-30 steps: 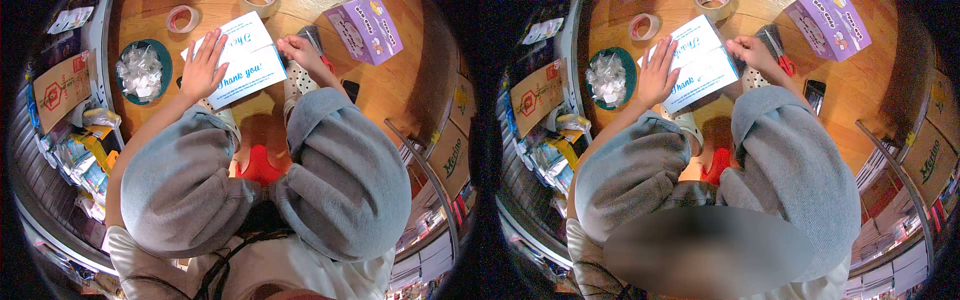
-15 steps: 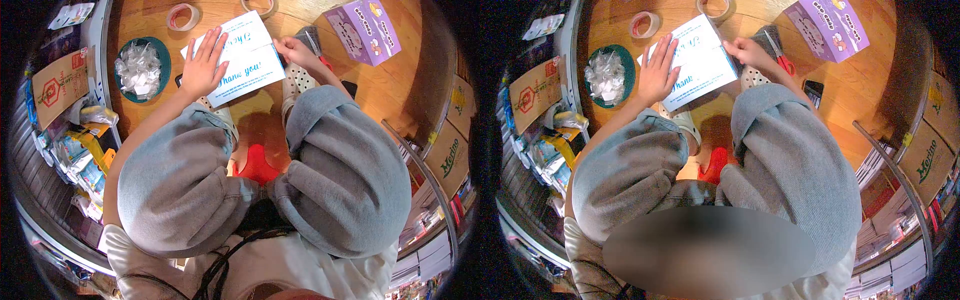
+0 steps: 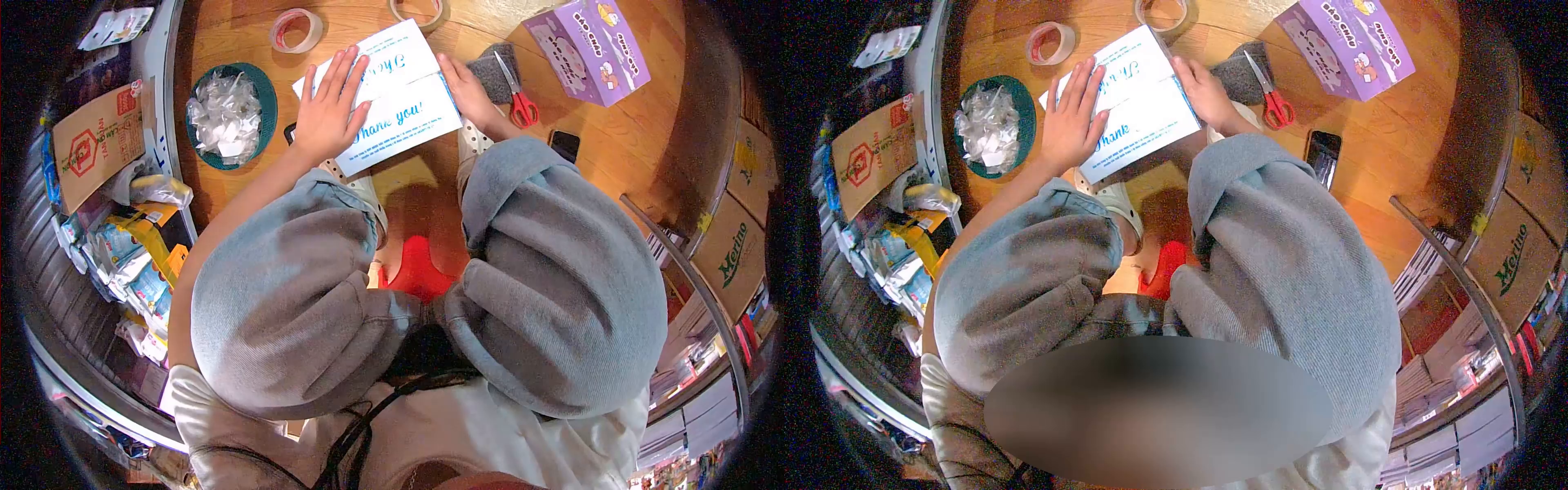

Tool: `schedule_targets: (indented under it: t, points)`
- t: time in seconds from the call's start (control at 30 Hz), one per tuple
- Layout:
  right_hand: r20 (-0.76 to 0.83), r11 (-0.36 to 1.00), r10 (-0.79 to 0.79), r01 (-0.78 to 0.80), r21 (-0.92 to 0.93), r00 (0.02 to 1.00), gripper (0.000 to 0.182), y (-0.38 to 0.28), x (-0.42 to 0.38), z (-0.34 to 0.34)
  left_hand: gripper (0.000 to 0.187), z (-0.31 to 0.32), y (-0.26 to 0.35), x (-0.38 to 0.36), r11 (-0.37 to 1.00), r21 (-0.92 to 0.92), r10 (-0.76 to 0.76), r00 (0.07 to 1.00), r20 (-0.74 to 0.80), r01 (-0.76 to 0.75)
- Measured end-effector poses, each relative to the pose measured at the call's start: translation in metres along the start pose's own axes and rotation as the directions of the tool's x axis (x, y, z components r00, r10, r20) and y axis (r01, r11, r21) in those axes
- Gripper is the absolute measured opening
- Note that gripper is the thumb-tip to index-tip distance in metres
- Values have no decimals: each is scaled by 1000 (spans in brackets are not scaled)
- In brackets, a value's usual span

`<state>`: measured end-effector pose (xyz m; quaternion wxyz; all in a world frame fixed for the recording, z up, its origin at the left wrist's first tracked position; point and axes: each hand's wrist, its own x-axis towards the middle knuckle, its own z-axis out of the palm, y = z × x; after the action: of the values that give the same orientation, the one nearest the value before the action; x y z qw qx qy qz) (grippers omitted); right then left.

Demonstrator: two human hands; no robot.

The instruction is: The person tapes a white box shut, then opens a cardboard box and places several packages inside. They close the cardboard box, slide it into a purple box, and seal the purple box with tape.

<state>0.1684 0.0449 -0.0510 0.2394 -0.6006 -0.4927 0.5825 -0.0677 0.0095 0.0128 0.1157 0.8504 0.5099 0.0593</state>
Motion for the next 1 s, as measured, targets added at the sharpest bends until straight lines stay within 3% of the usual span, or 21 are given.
schedule_targets:
  t: [0.1,0.2,0.23,0.3,0.5,0.53,0.6,0.67,0.7,0.77,0.8,1.0]
  points:
    - [30,953,62,-50,-298,998,57,16,14,-8,63,0,0,0,1000,5,-1,1000,5,1]
    - [41,988,50,-44,-145,998,58,19,19,-18,62,0,0,0,1000,13,-2,1000,15,2]
    - [68,990,121,-125,60,990,59,3,16,-21,61,0,-1,-1,1000,23,0,1000,14,0]
    - [120,989,-59,74,-124,991,55,-24,-6,-12,60,1,-1,-1,999,36,7,1000,16,-8]
    - [46,924,-88,99,-370,995,40,-39,-15,-7,58,2,0,0,995,100,1,1000,2,-1]
    - [-15,918,-265,247,-312,964,43,-32,-14,-3,58,3,0,1,996,85,-4,1000,-21,6]
    - [12,902,-281,268,-338,960,50,-32,-18,7,57,3,4,1,999,43,-18,998,-58,21]
    - [79,923,-223,236,-305,972,68,-38,-22,7,55,-3,9,3,981,191,30,996,81,-45]
    - [68,920,-221,231,-317,973,66,-40,-22,8,54,-7,11,4,961,264,46,988,149,-84]
    - [43,916,-216,217,-337,976,63,-43,-23,7,51,-8,16,8,935,48,323,902,285,-350]
    - [47,911,-208,211,-355,977,62,-44,-22,5,50,-4,20,7,927,-45,370,886,278,-373]
    - [55,892,-184,191,-409,981,56,-47,-22,3,51,-2,19,5,943,-47,330,907,263,-330]
